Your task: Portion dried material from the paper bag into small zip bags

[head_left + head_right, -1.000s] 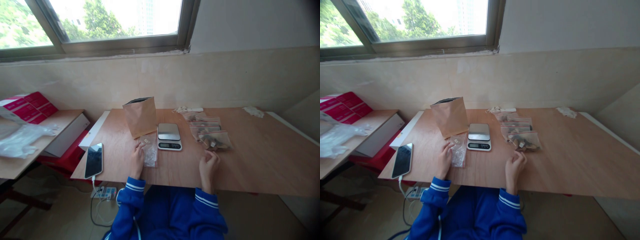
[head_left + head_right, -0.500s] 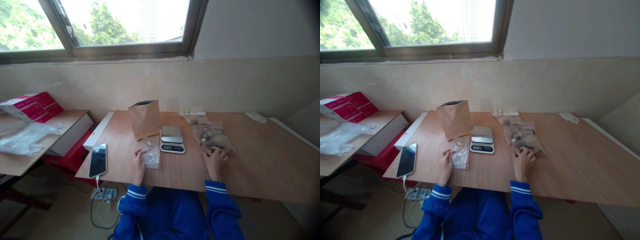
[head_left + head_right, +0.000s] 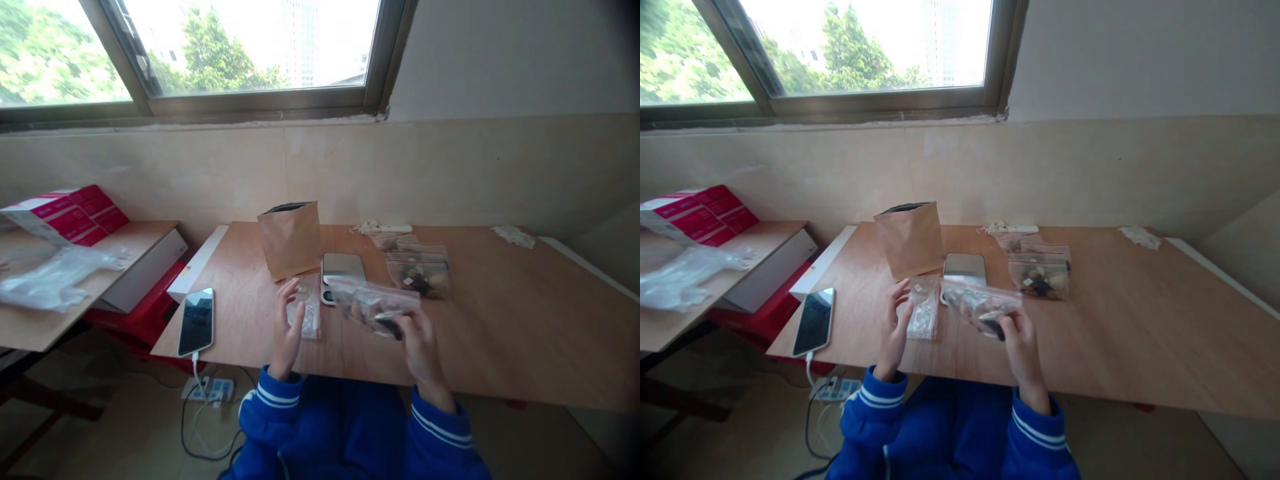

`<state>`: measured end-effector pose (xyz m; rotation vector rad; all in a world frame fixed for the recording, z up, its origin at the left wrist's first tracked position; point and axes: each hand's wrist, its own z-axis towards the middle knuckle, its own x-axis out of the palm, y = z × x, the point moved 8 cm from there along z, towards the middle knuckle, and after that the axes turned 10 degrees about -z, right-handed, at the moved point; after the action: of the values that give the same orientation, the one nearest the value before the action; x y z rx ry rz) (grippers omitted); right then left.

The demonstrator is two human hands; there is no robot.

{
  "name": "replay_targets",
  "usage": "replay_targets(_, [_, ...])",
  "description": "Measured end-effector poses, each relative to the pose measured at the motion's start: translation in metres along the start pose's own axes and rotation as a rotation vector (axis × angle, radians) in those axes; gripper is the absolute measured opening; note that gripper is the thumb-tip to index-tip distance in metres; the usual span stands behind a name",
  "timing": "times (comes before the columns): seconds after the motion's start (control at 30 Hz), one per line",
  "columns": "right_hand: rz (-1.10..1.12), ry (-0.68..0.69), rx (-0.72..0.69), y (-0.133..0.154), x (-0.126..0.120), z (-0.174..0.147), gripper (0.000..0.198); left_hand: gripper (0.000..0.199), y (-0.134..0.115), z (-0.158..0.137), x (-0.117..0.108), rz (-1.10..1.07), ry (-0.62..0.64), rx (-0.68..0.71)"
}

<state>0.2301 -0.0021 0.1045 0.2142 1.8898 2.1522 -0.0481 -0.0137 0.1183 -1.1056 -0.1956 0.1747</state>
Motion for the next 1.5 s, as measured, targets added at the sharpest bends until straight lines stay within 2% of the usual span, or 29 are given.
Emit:
replay_targets(0.07, [0.023,0.223,0.0,0.011,0.034,-0.007,0.019,0.045,-0.009,0.003,0.001,-0.014,-0.011,-0.004])
replay_targets(0.13, [0.015,0.388,-0.014,0.019,0.059,-0.013,0.018,0.04,-0.011,0.006,0.002,-0.031,0.056,-0.046])
replay_targets(0.23, [0.02,0.486,-0.046,0.026,0.075,-0.014,0.02,0.031,-0.009,0.004,0.008,-0.023,0.248,-0.096])
replay_targets(0.3, [0.024,0.517,-0.061,0.025,0.08,-0.012,0.021,0.028,-0.009,0.003,0.006,0.021,0.273,-0.086])
replay_targets(0.37, [-0.007,0.464,-0.094,0.021,0.08,-0.008,0.025,0.025,-0.009,0.003,0.003,0.072,0.216,-0.08])
replay_targets(0.4, [-0.048,0.356,-0.123,0.02,0.075,-0.005,0.028,0.025,-0.009,0.002,0.002,0.086,0.177,-0.091])
replay_targets(0.5, [-0.24,-0.1,-0.231,0.025,0.057,-0.01,0.037,0.025,-0.005,0.0,0.001,0.064,0.043,-0.169])
replay_targets(0.53, [-0.284,-0.174,-0.26,0.028,0.06,-0.016,0.035,0.025,-0.004,-0.002,0.003,0.033,0.006,-0.203])
replay_targets(0.57, [-0.305,-0.169,-0.279,0.031,0.069,-0.023,0.032,0.025,-0.003,-0.004,0.006,-0.012,-0.012,-0.235])
replay_targets(0.7, [-0.186,0.127,-0.226,0.037,0.118,-0.044,0.025,0.026,-0.004,-0.009,0.029,-0.223,0.082,-0.283])
replay_targets(0.8, [-0.111,0.236,-0.193,0.04,0.13,-0.049,0.023,0.03,0.0,-0.011,0.031,-0.297,0.076,-0.291])
replay_targets(0.93, [-0.145,0.297,-0.289,0.048,0.129,-0.048,0.019,0.05,0.015,-0.013,0.025,-0.314,0.047,-0.359])
replay_targets(1.03, [-0.16,0.312,-0.305,0.048,0.127,-0.049,0.016,0.039,0.017,-0.013,0.021,-0.21,0.032,-0.325])
replay_targets(1.17, [-0.187,0.309,-0.29,0.047,0.125,-0.049,0.02,0.03,0.012,-0.011,0.027,-0.172,0.107,-0.284])
replay_targets(1.33, [-0.229,0.314,-0.315,0.046,0.122,-0.048,0.022,0.028,0.007,-0.009,0.03,-0.126,0.133,-0.252])
replay_targets(1.5, [-0.233,0.219,-0.277,0.042,0.111,-0.044,0.02,0.032,0.003,-0.012,0.035,-0.04,0.187,-0.214])
